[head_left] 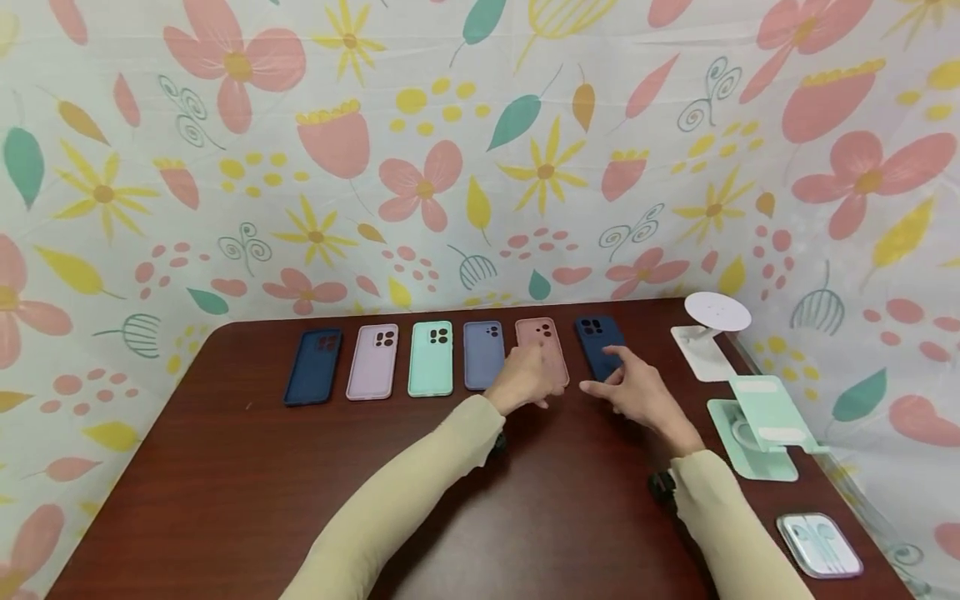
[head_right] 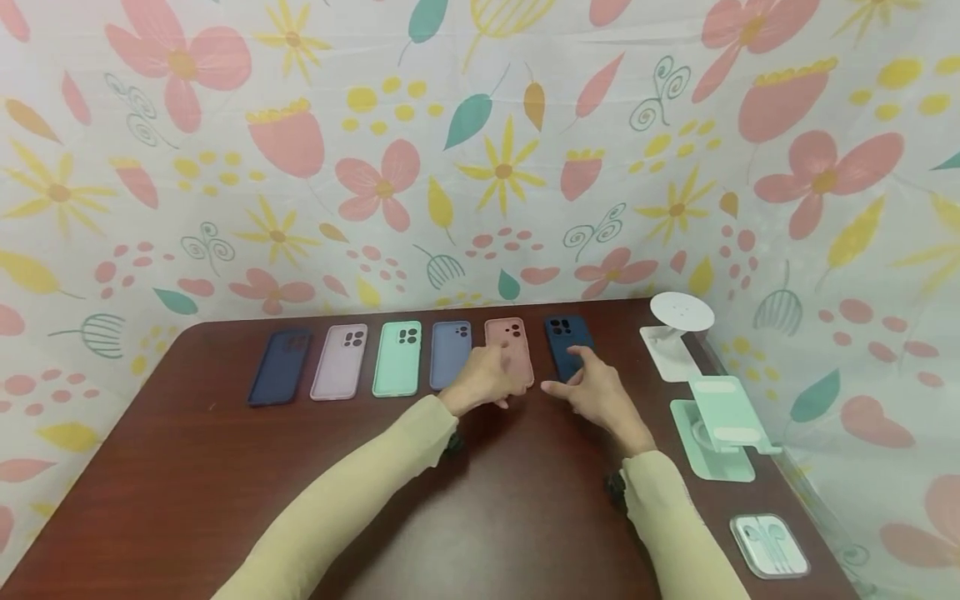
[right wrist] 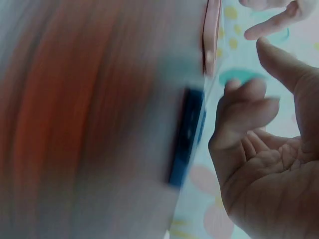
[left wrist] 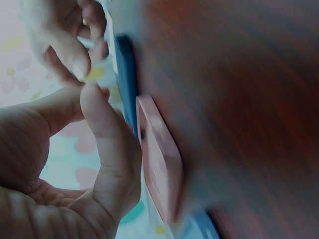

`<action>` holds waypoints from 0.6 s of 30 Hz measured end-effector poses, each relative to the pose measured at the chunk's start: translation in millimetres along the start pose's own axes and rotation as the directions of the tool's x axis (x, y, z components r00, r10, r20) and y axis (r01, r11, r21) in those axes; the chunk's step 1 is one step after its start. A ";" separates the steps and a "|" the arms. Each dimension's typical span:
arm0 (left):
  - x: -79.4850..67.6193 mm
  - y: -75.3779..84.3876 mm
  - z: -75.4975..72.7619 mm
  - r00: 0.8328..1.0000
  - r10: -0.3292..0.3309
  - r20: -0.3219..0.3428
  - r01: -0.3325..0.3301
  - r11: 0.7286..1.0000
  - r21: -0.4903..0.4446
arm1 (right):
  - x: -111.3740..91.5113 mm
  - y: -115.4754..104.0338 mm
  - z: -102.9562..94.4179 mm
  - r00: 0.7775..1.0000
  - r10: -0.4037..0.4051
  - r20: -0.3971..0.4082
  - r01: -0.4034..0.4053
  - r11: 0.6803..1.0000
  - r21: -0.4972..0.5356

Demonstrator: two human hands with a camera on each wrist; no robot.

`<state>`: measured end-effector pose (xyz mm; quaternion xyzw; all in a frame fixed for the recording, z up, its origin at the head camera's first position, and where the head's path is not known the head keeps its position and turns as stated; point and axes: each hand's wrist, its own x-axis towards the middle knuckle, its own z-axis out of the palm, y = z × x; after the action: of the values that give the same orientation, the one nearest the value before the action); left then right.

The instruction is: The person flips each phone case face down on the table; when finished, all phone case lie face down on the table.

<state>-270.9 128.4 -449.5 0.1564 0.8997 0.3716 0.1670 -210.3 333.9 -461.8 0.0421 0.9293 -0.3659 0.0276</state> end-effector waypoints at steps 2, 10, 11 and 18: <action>6.5 -9.8 -4.9 0.999 -0.031 0.014 0.032 0.999 -0.015 | 4.9 -8.3 8.0 0.998 0.001 0.068 -0.004 0.999 0.037; 57.9 -51.3 13.6 0.993 -0.105 0.053 0.098 0.989 0.115 | 27.2 -31.5 33.9 0.978 0.084 0.192 -0.097 0.993 0.063; 63.2 -55.2 16.6 0.993 -0.110 0.050 0.102 0.985 0.143 | 29.7 -32.4 35.4 0.975 0.097 0.199 -0.111 0.992 0.064; 67.1 -55.7 18.0 0.994 -0.104 0.022 0.095 0.963 0.252 | 39.9 -34.5 38.2 0.963 0.135 0.235 -0.160 0.983 0.091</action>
<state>-332.2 129.1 -514.1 0.1373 0.9431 0.2433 0.1804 -252.6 285.1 -469.6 0.0705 0.8929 -0.4154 0.1589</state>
